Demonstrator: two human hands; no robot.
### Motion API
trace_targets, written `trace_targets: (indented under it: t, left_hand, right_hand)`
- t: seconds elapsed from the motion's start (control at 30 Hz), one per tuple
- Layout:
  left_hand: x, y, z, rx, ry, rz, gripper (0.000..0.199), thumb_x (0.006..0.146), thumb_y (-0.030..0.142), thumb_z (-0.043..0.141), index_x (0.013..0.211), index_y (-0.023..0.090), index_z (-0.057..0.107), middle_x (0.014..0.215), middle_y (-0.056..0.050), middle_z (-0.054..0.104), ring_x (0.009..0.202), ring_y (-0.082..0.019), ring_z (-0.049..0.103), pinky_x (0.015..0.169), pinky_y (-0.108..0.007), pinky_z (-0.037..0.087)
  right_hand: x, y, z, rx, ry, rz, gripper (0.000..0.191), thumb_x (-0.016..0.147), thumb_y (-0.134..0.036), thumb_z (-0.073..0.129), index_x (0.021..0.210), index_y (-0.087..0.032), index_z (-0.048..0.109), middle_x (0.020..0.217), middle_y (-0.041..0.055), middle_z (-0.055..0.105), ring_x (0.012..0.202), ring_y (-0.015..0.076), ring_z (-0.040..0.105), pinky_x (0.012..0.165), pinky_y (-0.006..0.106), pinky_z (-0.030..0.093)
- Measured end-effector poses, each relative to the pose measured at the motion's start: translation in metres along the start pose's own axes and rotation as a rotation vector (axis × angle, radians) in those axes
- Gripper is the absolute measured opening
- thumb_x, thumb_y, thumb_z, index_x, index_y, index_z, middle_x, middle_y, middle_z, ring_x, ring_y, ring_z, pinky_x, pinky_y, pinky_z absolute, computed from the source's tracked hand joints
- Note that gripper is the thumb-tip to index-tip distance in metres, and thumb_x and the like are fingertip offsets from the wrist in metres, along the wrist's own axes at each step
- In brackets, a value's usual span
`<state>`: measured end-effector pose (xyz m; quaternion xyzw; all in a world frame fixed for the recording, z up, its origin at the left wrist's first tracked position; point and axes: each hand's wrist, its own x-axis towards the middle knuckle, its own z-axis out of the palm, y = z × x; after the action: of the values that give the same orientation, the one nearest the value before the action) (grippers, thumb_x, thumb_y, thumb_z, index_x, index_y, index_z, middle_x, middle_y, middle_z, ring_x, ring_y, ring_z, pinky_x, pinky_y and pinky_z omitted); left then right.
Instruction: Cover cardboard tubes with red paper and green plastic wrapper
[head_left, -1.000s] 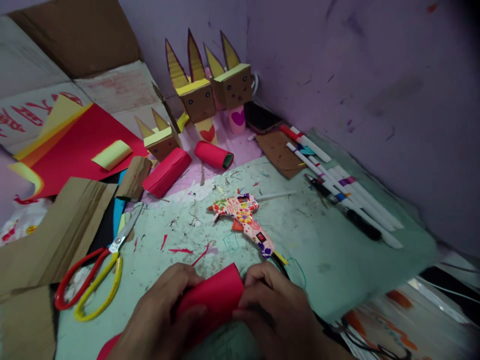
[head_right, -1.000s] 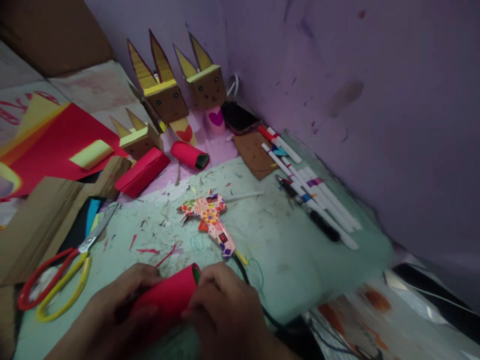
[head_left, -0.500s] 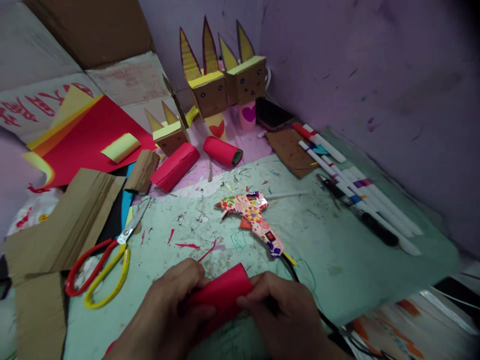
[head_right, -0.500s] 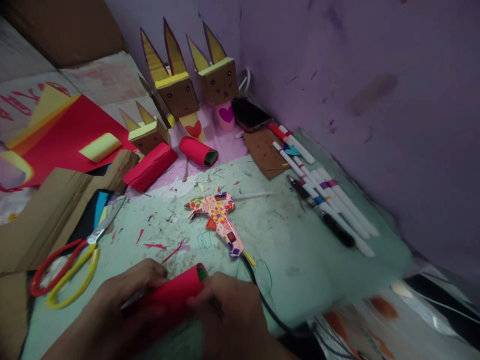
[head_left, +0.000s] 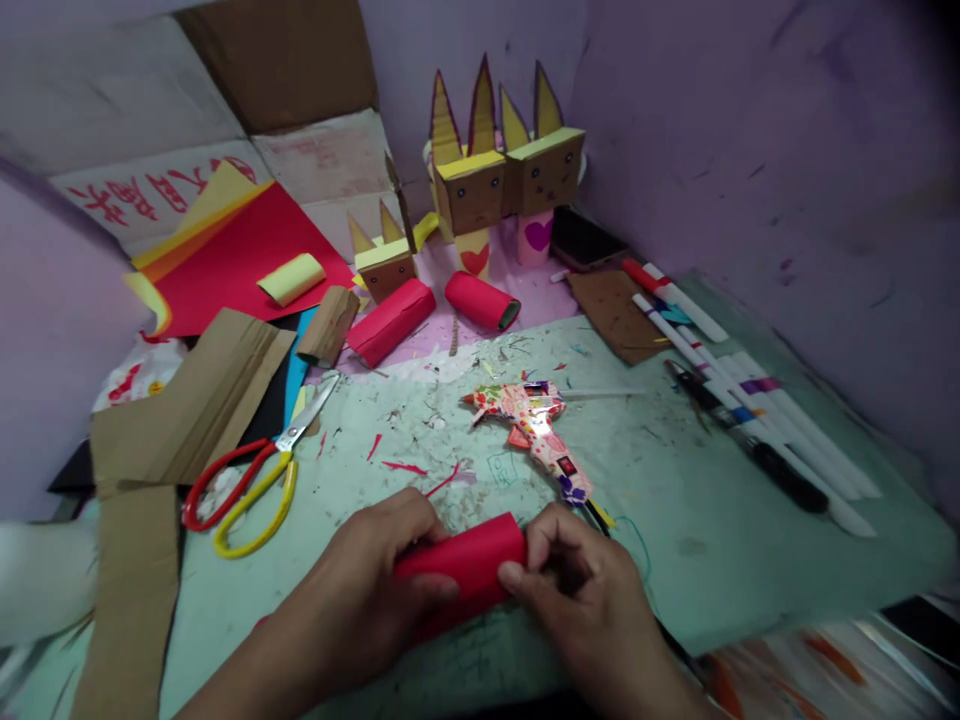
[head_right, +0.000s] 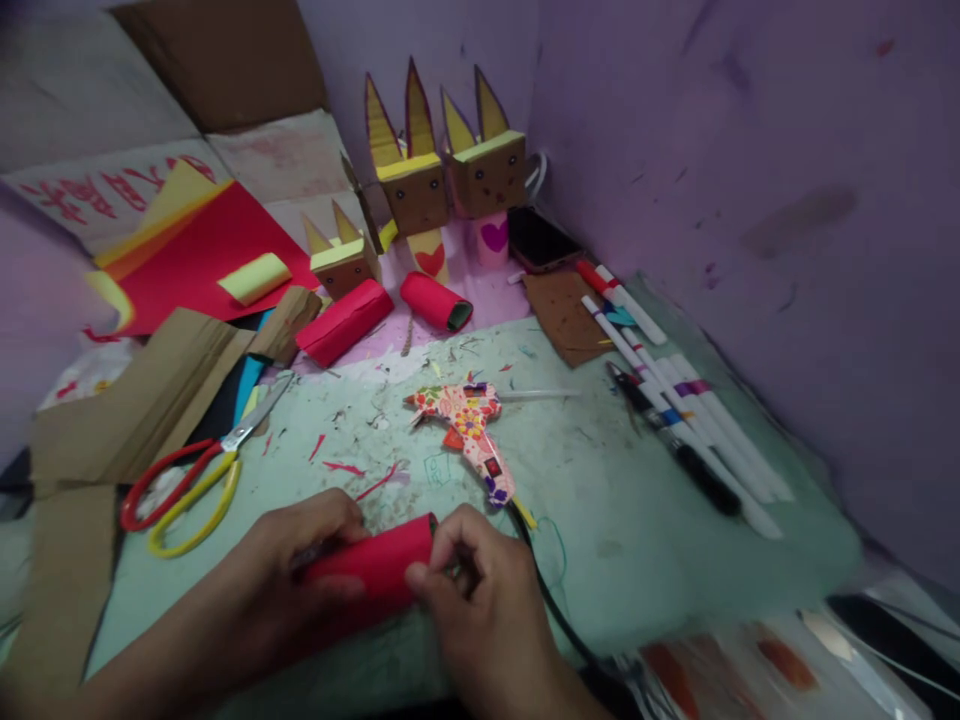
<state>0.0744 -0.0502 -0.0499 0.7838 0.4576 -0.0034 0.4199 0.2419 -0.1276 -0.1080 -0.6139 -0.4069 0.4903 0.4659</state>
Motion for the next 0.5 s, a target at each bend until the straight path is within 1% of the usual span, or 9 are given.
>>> trace_targets:
  t: [0.1, 0.2, 0.27, 0.33, 0.4, 0.47, 0.5]
  left_hand:
    - [-0.004, 0.002, 0.001, 0.015, -0.002, -0.086, 0.006, 0.074, 0.024, 0.060, 0.075, 0.020, 0.056, 0.079, 0.001, 0.061, 0.073, -0.017, 0.054, 0.063, -0.027, 0.037]
    - [-0.007, 0.002, 0.004, 0.043, 0.018, -0.114, 0.011, 0.074, 0.025, 0.060, 0.084, 0.021, 0.059, 0.085, 0.000, 0.063, 0.076, -0.019, 0.056, 0.064, -0.029, 0.040]
    - [-0.010, 0.001, 0.003, 0.066, 0.020, -0.081, 0.016, 0.076, 0.026, 0.059, 0.091, 0.022, 0.060, 0.090, -0.002, 0.064, 0.081, -0.021, 0.057, 0.068, -0.031, 0.043]
    - [-0.018, 0.000, -0.002, 0.069, 0.053, -0.004, 0.021, 0.078, 0.026, 0.058, 0.098, 0.022, 0.060, 0.097, -0.004, 0.064, 0.088, -0.022, 0.058, 0.075, -0.033, 0.045]
    - [-0.030, -0.001, -0.006, 0.054, 0.157, 0.063, 0.024, 0.082, 0.027, 0.054, 0.105, 0.022, 0.059, 0.104, -0.005, 0.064, 0.095, -0.022, 0.058, 0.083, -0.035, 0.046]
    - [-0.045, -0.002, -0.006, 0.073, 0.325, 0.085, 0.028, 0.084, 0.030, 0.052, 0.110, 0.022, 0.057, 0.110, -0.007, 0.063, 0.101, -0.023, 0.058, 0.088, -0.038, 0.046]
    - [-0.052, -0.003, -0.002, 0.113, 0.404, 0.095, 0.031, 0.083, 0.031, 0.053, 0.112, 0.022, 0.057, 0.114, -0.008, 0.062, 0.105, -0.025, 0.057, 0.090, -0.040, 0.046]
  right_hand:
    - [0.000, -0.006, 0.000, 0.157, -0.006, 0.053, 0.026, 0.066, -0.026, 0.064, 0.060, -0.022, 0.040, 0.050, -0.0079, 0.041, 0.042, 0.0081, 0.040, 0.040, 0.019, 0.033]
    - [-0.002, -0.006, 0.001, 0.278, -0.058, 0.106, 0.025, 0.067, -0.029, 0.068, 0.064, -0.021, 0.045, 0.052, -0.0060, 0.050, 0.045, 0.0101, 0.050, 0.044, 0.020, 0.042]
    - [-0.004, -0.003, 0.001, 0.284, -0.065, 0.103, 0.022, 0.067, -0.029, 0.071, 0.069, -0.020, 0.051, 0.054, -0.0048, 0.054, 0.047, 0.0105, 0.054, 0.046, 0.020, 0.045]
    - [-0.005, 0.001, 0.001, 0.289, -0.036, 0.084, 0.022, 0.067, -0.029, 0.073, 0.072, -0.019, 0.054, 0.055, -0.0047, 0.056, 0.048, 0.0106, 0.055, 0.047, 0.020, 0.047]
    - [-0.005, 0.006, 0.001, 0.312, -0.016, 0.074, 0.024, 0.067, -0.029, 0.075, 0.074, -0.019, 0.054, 0.056, -0.0049, 0.058, 0.048, 0.0104, 0.056, 0.047, 0.020, 0.048]
    - [-0.004, 0.008, 0.001, 0.333, -0.010, 0.074, 0.027, 0.065, -0.030, 0.076, 0.074, -0.019, 0.053, 0.055, -0.0052, 0.058, 0.047, 0.0097, 0.057, 0.047, 0.020, 0.048]
    - [-0.003, 0.008, 0.001, 0.339, -0.009, 0.073, 0.029, 0.064, -0.031, 0.077, 0.074, -0.019, 0.053, 0.054, -0.0056, 0.058, 0.046, 0.0094, 0.057, 0.046, 0.020, 0.048]
